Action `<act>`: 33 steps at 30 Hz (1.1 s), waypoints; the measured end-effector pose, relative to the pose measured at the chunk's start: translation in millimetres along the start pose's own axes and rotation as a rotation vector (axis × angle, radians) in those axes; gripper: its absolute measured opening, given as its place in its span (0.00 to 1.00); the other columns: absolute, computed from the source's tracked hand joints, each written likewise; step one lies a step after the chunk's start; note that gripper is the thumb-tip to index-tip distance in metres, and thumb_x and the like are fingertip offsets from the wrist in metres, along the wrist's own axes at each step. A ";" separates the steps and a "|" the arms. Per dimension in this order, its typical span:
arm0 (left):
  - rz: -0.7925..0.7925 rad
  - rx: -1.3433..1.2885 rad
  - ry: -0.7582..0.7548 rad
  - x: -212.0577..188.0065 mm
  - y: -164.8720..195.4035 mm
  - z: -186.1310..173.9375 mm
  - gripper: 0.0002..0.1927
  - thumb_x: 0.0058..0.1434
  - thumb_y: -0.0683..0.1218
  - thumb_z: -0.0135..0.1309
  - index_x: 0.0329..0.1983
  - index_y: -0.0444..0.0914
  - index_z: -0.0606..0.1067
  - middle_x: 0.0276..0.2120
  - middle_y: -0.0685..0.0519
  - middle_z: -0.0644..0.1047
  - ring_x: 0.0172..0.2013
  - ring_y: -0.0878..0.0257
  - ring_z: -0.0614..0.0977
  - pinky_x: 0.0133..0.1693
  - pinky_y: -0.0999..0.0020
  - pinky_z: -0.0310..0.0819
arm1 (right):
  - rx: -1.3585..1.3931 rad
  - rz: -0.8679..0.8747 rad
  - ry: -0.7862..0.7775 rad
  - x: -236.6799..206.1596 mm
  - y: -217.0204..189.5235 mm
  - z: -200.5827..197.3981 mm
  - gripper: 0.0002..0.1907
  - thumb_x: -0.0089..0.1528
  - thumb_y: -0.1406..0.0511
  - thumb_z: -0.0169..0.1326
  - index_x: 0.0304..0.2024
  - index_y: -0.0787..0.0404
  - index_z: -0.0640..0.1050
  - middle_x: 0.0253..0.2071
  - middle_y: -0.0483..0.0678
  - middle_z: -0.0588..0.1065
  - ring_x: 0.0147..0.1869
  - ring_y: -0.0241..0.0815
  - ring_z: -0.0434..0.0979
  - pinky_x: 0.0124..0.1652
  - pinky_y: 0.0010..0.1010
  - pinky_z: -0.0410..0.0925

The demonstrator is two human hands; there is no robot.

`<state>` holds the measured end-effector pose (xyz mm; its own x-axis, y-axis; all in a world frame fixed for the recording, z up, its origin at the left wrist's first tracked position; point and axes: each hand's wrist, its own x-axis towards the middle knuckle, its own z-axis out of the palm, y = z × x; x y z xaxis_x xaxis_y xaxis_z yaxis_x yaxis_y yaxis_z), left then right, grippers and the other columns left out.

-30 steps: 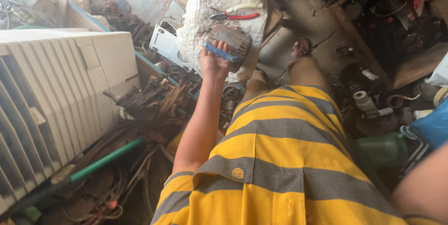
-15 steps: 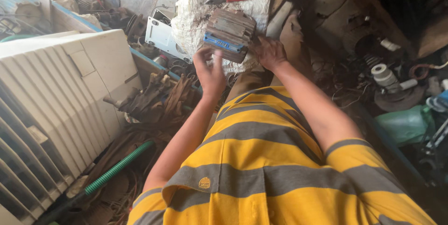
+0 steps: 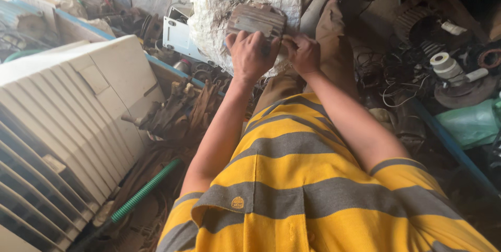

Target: The person uses pliers to cut and pull copper wires from a small electric motor stator. They repeatedly cut wire ends and pull out wire bundles, then inspect the stator and continue cutting remaining wires.

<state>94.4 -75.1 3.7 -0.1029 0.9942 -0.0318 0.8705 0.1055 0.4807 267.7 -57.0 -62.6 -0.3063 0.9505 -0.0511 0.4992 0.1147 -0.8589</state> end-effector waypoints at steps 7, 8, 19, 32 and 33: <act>-0.018 -0.210 0.109 5.9 -72.9 -24.3 0.15 0.60 0.50 0.60 0.25 0.41 0.68 0.22 0.51 0.72 0.32 0.53 0.73 0.49 0.57 0.61 | 0.047 -0.003 -0.084 -7.1 12.0 -10.5 0.07 0.64 0.65 0.62 0.42 0.61 0.80 0.38 0.54 0.82 0.42 0.51 0.84 0.41 0.38 0.74; -0.082 -0.262 0.069 8.7 -83.8 -30.0 0.16 0.61 0.50 0.60 0.23 0.40 0.68 0.21 0.52 0.71 0.30 0.53 0.73 0.49 0.56 0.62 | 0.042 -0.018 -0.071 -8.1 13.2 -7.7 0.04 0.64 0.67 0.62 0.41 0.60 0.81 0.39 0.53 0.82 0.43 0.50 0.84 0.43 0.37 0.75; 0.018 -0.233 -0.133 31.5 -111.9 -62.8 0.27 0.71 0.60 0.50 0.22 0.36 0.71 0.19 0.47 0.70 0.27 0.47 0.71 0.43 0.54 0.66 | 1.012 0.637 -0.148 2.2 35.3 -32.9 0.04 0.69 0.70 0.58 0.42 0.61 0.75 0.40 0.49 0.80 0.40 0.37 0.81 0.45 0.27 0.76; -0.033 -0.205 -0.544 31.8 -50.2 -91.1 0.17 0.55 0.63 0.59 0.30 0.47 0.85 0.25 0.51 0.82 0.25 0.53 0.83 0.29 0.56 0.76 | 1.004 0.651 -0.228 13.1 30.3 -70.4 0.05 0.69 0.70 0.57 0.45 0.56 0.74 0.39 0.45 0.78 0.40 0.33 0.79 0.42 0.24 0.73; -0.039 -0.109 -0.542 25.4 -36.9 -93.9 0.20 0.57 0.64 0.59 0.28 0.43 0.84 0.25 0.48 0.81 0.26 0.50 0.82 0.31 0.54 0.75 | 1.008 0.651 -0.245 14.1 35.9 -74.5 0.05 0.69 0.70 0.56 0.45 0.56 0.74 0.39 0.45 0.78 0.40 0.34 0.79 0.42 0.24 0.73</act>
<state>14.4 -55.7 67.4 0.1529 0.8617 -0.4838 0.8132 0.1685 0.5571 341.7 -17.9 -56.2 -0.4331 0.6551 -0.6191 -0.2017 -0.7399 -0.6418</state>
